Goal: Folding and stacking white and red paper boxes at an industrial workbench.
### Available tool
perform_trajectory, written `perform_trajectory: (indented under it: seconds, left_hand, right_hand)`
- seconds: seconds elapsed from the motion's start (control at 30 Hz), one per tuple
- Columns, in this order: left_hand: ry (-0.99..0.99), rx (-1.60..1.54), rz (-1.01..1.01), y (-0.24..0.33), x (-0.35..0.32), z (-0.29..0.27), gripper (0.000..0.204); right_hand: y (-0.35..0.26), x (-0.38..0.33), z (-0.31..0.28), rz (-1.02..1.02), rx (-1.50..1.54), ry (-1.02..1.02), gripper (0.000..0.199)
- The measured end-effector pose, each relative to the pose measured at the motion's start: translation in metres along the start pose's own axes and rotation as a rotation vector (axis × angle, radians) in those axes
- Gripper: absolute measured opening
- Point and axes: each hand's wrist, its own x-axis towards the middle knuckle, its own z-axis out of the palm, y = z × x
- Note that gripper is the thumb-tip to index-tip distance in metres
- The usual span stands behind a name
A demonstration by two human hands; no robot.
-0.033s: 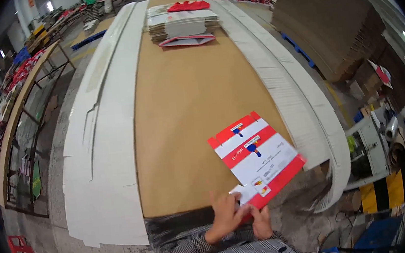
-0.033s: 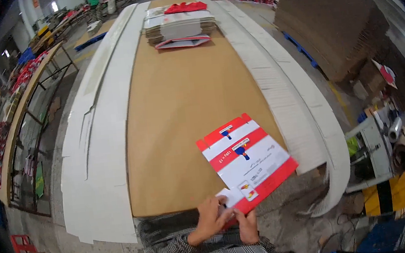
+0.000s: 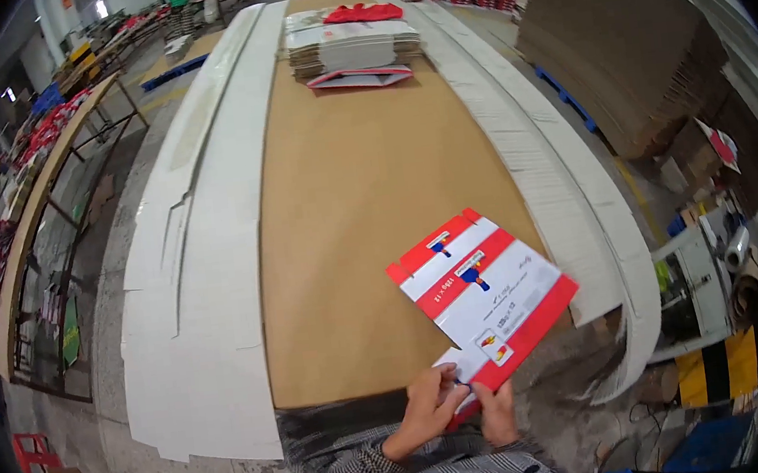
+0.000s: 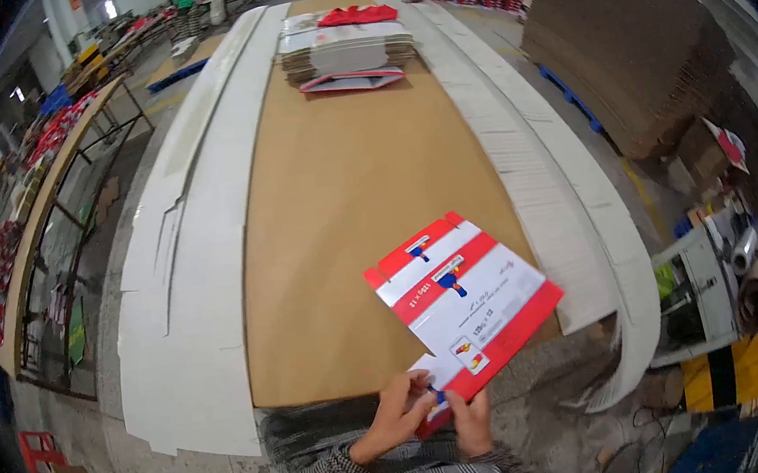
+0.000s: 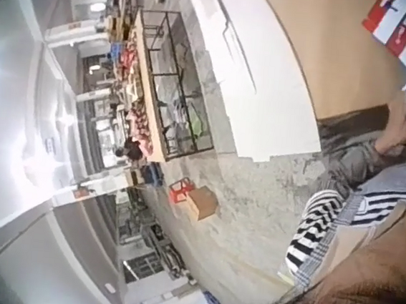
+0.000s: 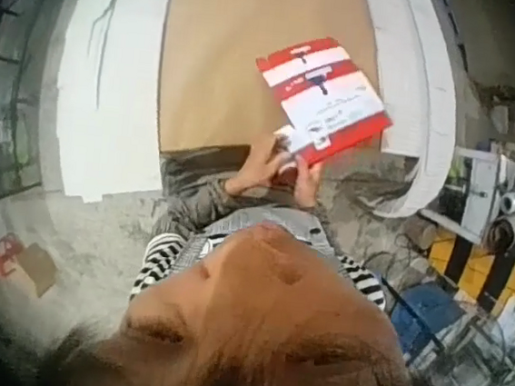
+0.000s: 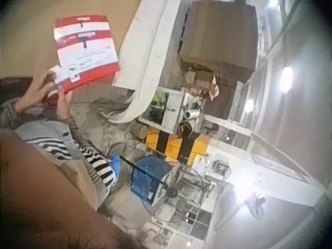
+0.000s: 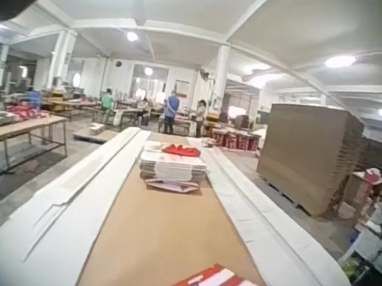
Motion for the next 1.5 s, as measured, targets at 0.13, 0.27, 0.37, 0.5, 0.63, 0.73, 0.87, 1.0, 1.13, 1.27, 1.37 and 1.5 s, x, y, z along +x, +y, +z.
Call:
perform_trajectory:
  seconds: [0.13, 0.27, 0.37, 0.5, 0.63, 0.73, 0.87, 1.0, 1.13, 1.27, 1.37, 1.5]
  left_hand:
    - [0.32, 0.018, -0.028, 0.001, 0.009, -0.063, 0.009]
    - [0.443, 0.484, 0.054, -0.026, 0.01, -0.115, 0.005]
    - [0.422, 0.776, 0.116, -0.045, 0.013, -0.128, 0.011]
    - [0.396, 0.847, 0.179, -0.036, 0.031, -0.124, 0.013]
    - [0.421, 0.727, 0.144, -0.027, 0.036, -0.128, 0.013]
    - [0.514, 0.793, 0.065, -0.033, 0.031, -0.122, 0.013]
    - [0.467, 0.932, 0.149, -0.035, 0.026, -0.117, 0.012]
    - [0.511, 0.886, 0.063, -0.037, 0.026, -0.113, 0.015]
    - [0.494, 0.887, 0.08, -0.025, 0.017, -0.115, 0.008]
    - [0.456, 0.243, 0.142, 0.04, -0.022, -0.143, 0.007]
    - [0.899, 0.788, 0.253, 0.071, -0.084, -0.212, 0.012]
    - [1.651, 1.38, -0.316, -0.006, -0.165, -0.357, 0.033]
  right_hand:
    - [-0.066, 0.086, -0.019, 0.089, -0.079, -0.382, 0.062]
    - [-0.086, 0.252, -0.019, 0.264, -0.062, -0.741, 0.067]
    - [-0.104, 0.363, 0.058, 0.088, -0.272, -0.753, 0.055]
    - [-0.064, 0.569, 0.164, 0.109, -0.234, -0.374, 0.041]
    - [-0.109, 0.724, 0.29, -0.296, -0.3, -0.038, 0.05]
    - [-0.065, 0.687, 0.389, -0.069, -0.322, -0.219, 0.057]
    - [-0.061, 0.614, 0.384, -0.064, -0.435, -0.448, 0.052]
    - [-0.049, 0.495, 0.333, -0.069, -0.345, -0.459, 0.016]
    - [-0.037, 0.339, 0.286, 0.102, -0.299, -0.611, 0.013]
    - [-0.02, 0.237, 0.224, 0.013, -0.43, -0.73, 0.024]
    - [-0.032, 0.181, 0.177, -0.169, -0.671, -0.813, 0.024]
    - [-0.013, 0.142, 0.156, -0.067, -0.538, -0.943, 0.021]
